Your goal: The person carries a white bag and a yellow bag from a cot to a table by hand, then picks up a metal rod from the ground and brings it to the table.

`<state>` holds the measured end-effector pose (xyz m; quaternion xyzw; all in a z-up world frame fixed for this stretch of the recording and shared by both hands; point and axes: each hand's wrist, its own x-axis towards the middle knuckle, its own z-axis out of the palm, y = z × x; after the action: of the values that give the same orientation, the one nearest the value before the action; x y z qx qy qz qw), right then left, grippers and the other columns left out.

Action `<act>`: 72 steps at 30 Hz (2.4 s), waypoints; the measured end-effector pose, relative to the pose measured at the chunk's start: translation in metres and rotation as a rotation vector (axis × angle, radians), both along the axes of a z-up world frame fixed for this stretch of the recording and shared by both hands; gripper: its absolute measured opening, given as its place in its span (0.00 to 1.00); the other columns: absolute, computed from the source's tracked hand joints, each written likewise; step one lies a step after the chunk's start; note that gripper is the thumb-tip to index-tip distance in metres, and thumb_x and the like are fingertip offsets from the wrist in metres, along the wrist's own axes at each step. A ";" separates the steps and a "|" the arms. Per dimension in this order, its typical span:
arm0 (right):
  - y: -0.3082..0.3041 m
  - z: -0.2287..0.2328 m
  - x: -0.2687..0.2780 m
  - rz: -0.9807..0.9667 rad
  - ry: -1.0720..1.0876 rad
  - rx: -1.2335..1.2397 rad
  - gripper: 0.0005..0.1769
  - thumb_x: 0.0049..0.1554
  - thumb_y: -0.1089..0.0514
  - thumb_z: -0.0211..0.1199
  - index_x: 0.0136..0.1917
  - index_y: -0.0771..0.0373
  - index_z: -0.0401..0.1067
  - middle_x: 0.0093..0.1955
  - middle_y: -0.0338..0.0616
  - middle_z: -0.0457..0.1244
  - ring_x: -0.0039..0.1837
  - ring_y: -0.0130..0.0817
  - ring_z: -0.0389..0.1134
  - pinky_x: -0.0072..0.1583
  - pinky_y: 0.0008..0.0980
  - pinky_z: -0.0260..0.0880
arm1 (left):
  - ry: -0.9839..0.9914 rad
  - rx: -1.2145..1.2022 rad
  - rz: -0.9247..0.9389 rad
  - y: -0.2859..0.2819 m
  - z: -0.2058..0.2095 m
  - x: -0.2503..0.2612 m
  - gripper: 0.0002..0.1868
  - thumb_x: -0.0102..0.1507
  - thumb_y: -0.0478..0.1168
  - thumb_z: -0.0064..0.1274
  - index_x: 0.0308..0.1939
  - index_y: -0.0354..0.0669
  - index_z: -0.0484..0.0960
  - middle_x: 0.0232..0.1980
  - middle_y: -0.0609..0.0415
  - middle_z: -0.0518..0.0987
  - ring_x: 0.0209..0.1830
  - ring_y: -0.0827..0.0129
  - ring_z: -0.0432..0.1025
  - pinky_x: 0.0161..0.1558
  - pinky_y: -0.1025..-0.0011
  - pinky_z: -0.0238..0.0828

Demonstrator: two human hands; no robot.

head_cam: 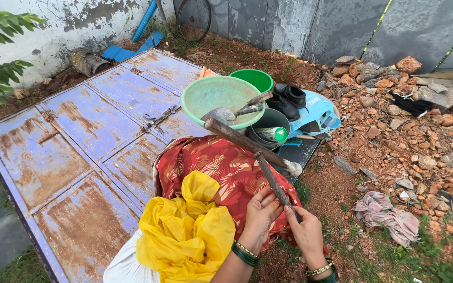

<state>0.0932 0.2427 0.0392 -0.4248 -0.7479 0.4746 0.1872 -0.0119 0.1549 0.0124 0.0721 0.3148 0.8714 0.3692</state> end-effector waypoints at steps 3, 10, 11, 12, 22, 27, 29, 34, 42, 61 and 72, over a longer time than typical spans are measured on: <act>0.031 0.004 -0.016 0.058 0.170 0.209 0.22 0.57 0.45 0.66 0.51 0.67 0.81 0.26 0.37 0.64 0.31 0.18 0.59 0.34 0.24 0.61 | 0.027 0.001 0.010 0.033 0.008 -0.019 0.31 0.63 0.23 0.48 0.72 0.33 0.64 0.62 0.43 0.77 0.53 0.64 0.78 0.53 0.69 0.81; 0.112 0.003 -0.055 0.059 0.076 0.203 0.22 0.57 0.46 0.65 0.52 0.66 0.80 0.25 0.39 0.64 0.31 0.21 0.58 0.34 0.28 0.58 | -0.012 0.009 0.033 0.104 0.015 -0.054 0.33 0.62 0.23 0.48 0.72 0.35 0.62 0.63 0.44 0.77 0.54 0.65 0.78 0.53 0.70 0.80; 0.120 0.003 -0.058 0.077 0.124 0.181 0.22 0.57 0.45 0.65 0.52 0.66 0.80 0.26 0.37 0.63 0.31 0.20 0.57 0.33 0.28 0.56 | -0.010 0.011 0.031 0.114 0.017 -0.058 0.33 0.62 0.23 0.48 0.72 0.35 0.62 0.63 0.44 0.77 0.54 0.65 0.78 0.53 0.70 0.80; 0.129 0.004 -0.061 0.095 0.172 0.160 0.22 0.57 0.45 0.65 0.51 0.67 0.80 0.26 0.35 0.61 0.31 0.19 0.56 0.33 0.28 0.55 | -0.011 0.016 0.019 0.121 0.018 -0.061 0.33 0.62 0.23 0.48 0.72 0.35 0.61 0.63 0.44 0.77 0.54 0.64 0.78 0.52 0.70 0.80; 0.165 0.015 -0.090 0.083 0.065 0.199 0.23 0.56 0.42 0.66 0.52 0.64 0.81 0.24 0.37 0.57 0.29 0.24 0.53 0.32 0.32 0.50 | -0.032 0.019 0.065 0.161 0.019 -0.082 0.35 0.63 0.23 0.49 0.74 0.39 0.59 0.65 0.44 0.76 0.55 0.67 0.76 0.54 0.72 0.77; 0.176 0.014 -0.124 0.183 0.127 0.283 0.23 0.55 0.42 0.66 0.52 0.62 0.81 0.25 0.41 0.65 0.28 0.22 0.60 0.33 0.29 0.62 | -0.055 0.024 0.138 0.161 0.014 -0.107 0.36 0.62 0.23 0.49 0.74 0.39 0.60 0.65 0.47 0.76 0.55 0.68 0.76 0.53 0.72 0.77; 0.175 0.014 -0.137 0.213 0.142 0.264 0.23 0.54 0.42 0.66 0.52 0.61 0.81 0.26 0.41 0.67 0.28 0.22 0.61 0.34 0.29 0.63 | -0.057 0.036 0.175 0.160 0.015 -0.118 0.37 0.62 0.23 0.49 0.75 0.41 0.59 0.65 0.47 0.76 0.55 0.68 0.75 0.53 0.72 0.77; 0.181 0.018 -0.177 0.267 0.024 0.247 0.22 0.55 0.41 0.67 0.53 0.59 0.82 0.25 0.48 0.65 0.28 0.29 0.61 0.34 0.35 0.61 | -0.056 0.031 0.301 0.163 0.020 -0.144 0.37 0.61 0.22 0.49 0.74 0.39 0.60 0.64 0.46 0.77 0.53 0.68 0.76 0.52 0.71 0.77; 0.219 0.031 -0.254 0.453 0.004 0.474 0.23 0.51 0.38 0.68 0.53 0.52 0.82 0.27 0.49 0.68 0.32 0.42 0.71 0.39 0.41 0.68 | -0.022 0.008 0.495 0.197 0.001 -0.217 0.38 0.62 0.23 0.49 0.76 0.38 0.57 0.63 0.46 0.77 0.52 0.69 0.76 0.51 0.73 0.76; 0.279 0.002 -0.432 0.952 0.540 1.255 0.14 0.47 0.49 0.71 0.47 0.53 0.80 0.37 0.34 0.68 0.49 0.35 0.67 0.62 0.46 0.61 | 0.920 -1.818 0.685 0.225 -0.018 -0.314 0.38 0.67 0.58 0.48 0.75 0.42 0.61 0.81 0.40 0.50 0.81 0.36 0.34 0.74 0.37 0.30; 0.290 -0.028 -0.472 1.019 0.499 0.897 0.09 0.47 0.51 0.73 0.40 0.55 0.81 0.50 0.34 0.66 0.57 0.41 0.63 0.58 0.44 0.62 | 0.827 -1.904 0.528 0.232 -0.020 -0.321 0.40 0.65 0.60 0.48 0.75 0.45 0.61 0.82 0.52 0.51 0.83 0.47 0.28 0.74 0.37 0.18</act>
<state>-0.3785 0.5331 0.0111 0.2156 -0.9107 0.2330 0.2643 -0.3334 0.3871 -0.0076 -0.0263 0.9715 0.2274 -0.0621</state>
